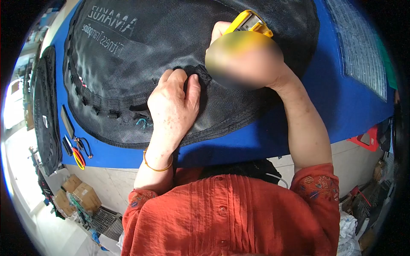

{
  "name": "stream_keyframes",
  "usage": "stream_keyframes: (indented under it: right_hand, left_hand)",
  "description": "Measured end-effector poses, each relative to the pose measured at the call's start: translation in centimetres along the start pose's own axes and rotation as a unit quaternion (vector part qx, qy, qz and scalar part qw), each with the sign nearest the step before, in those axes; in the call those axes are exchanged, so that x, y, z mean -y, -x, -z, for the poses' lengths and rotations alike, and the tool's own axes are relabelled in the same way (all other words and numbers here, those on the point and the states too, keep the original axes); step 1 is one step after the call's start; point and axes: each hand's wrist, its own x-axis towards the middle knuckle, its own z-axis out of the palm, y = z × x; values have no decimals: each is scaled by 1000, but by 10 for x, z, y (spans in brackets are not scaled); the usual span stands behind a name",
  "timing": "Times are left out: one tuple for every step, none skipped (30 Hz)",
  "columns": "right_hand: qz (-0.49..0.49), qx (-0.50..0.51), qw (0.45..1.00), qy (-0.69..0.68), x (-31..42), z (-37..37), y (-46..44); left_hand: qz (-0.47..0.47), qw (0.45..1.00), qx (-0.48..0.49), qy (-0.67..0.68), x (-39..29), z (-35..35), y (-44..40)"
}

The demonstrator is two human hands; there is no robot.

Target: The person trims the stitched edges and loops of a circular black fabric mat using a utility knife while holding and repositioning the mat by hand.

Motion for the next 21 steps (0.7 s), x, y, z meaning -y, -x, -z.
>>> stream_keyframes:
  right_hand:
    - [8, 2, 1000, 5, 0, 1, 0]
    - [8, 1, 1000, 5, 1, 2, 1]
    - [-11, 15, 1000, 7, 2, 3, 1]
    - [-30, 29, 999, 10, 4, 5, 1]
    - [-30, 29, 999, 10, 6, 5, 2]
    - [-83, 34, 996, 3, 10, 5, 3]
    - [-135, 39, 990, -5, 12, 5, 4]
    - [-135, 39, 990, -4, 13, 6, 3]
    - [-162, 40, 986, -8, 14, 6, 3]
    - [-189, 41, 981, -12, 15, 7, 3]
    - [-190, 41, 981, -11, 14, 7, 4]
    - [-171, 37, 985, -9, 12, 6, 4]
    - [-151, 34, 988, -7, 11, 6, 4]
    - [-151, 34, 988, -7, 10, 6, 4]
    - [-141, 27, 990, 2, 10, 6, 5]
    - [-131, 20, 991, 11, 10, 6, 6]
    - [-131, 20, 991, 11, 10, 7, 5]
    - [-132, 15, 991, 16, 10, 7, 5]
    - [-132, 10, 991, 20, 10, 8, 4]
    - [-132, 10, 991, 19, 9, 8, 3]
    - [-122, 4, 992, 20, 10, 8, 3]
  left_hand:
    - [1, 1000, 0, 0, 0, 0, 0]
    - [1, 1000, 0, 0, 0, 0, 0]
    - [0, 1000, 0, 1, 0, 0, 0]
    - [-1, 1000, 0, 3, 0, 0, 0]
    - [-1, 1000, 0, 3, 0, 0, 0]
    - [-1, 1000, -1, 3, 0, 0, 0]
    - [-2, 1000, -2, 2, 0, 0, 0]
    - [-2, 1000, -2, 2, 0, 0, 0]
    - [2, 1000, 1, 2, -1, 0, 0]
    - [6, 1000, 3, 3, -1, 0, 0]
    - [5, 1000, 3, 3, -1, 0, 0]
    - [7, 1000, -1, 5, 0, 0, 0]
    - [8, 1000, -5, 7, 0, 1, 1]
    - [8, 1000, -5, 7, -1, 2, 1]
    - [16, 1000, 1, 1, -3, 3, 1]
    - [24, 1000, 6, -6, -4, 4, 1]
    - [24, 1000, 6, -6, -4, 4, 2]
    - [13, 1000, 3, -12, -4, 4, 2]
    - [3, 1000, 1, -18, -3, 3, 3]
    - [3, 1000, 1, -19, -2, 2, 3]
    - [2, 1000, 0, -17, 0, 1, 3]
